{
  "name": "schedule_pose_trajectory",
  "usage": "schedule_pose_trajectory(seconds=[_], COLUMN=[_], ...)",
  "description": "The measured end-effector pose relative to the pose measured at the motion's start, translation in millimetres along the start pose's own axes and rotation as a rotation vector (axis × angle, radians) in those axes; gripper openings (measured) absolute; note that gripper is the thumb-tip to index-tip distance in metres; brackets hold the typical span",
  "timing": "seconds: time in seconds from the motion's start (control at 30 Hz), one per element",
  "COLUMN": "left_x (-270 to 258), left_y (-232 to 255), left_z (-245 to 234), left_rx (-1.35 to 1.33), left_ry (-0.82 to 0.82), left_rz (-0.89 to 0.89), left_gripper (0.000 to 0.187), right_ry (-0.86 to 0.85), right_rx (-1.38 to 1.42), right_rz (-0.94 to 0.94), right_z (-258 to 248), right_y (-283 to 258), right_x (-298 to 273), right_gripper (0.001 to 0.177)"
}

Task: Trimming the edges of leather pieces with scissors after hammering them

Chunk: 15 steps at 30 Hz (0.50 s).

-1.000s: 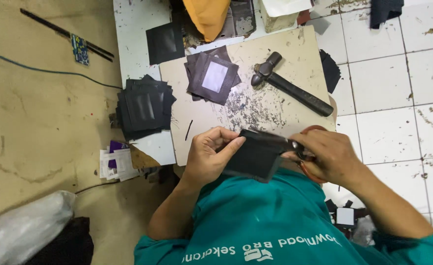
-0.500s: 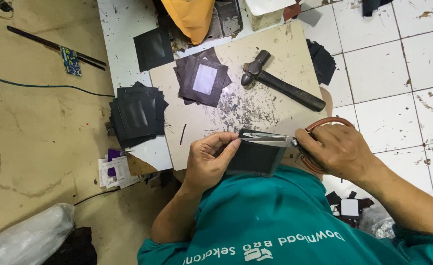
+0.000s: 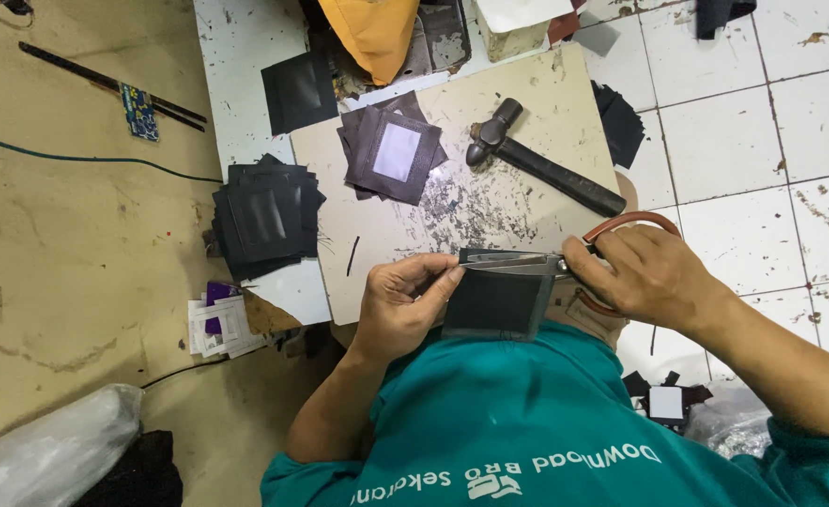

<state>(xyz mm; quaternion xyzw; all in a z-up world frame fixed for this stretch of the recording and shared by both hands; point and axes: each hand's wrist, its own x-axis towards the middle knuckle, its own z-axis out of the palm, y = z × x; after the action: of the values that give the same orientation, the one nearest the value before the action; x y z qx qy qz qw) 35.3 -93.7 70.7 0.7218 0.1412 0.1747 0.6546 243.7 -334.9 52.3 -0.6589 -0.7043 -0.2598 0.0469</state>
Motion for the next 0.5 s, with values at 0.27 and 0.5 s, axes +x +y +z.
schedule_pose_trajectory(seconds=[0.27,0.5], left_x=[2,4], left_y=[6,8], left_z=[-3,-5], left_rx=[0.085,0.133], left_ry=[0.003,-0.009], left_rz=[0.051,0.115], left_gripper=[0.007,0.004], right_ry=[-0.041,-0.172], right_rx=[0.088,0.125], right_rz=[0.006,0.003], right_z=[0,-3], right_y=[0,-2], right_x=[8,5], right_gripper=[0.023,0.013])
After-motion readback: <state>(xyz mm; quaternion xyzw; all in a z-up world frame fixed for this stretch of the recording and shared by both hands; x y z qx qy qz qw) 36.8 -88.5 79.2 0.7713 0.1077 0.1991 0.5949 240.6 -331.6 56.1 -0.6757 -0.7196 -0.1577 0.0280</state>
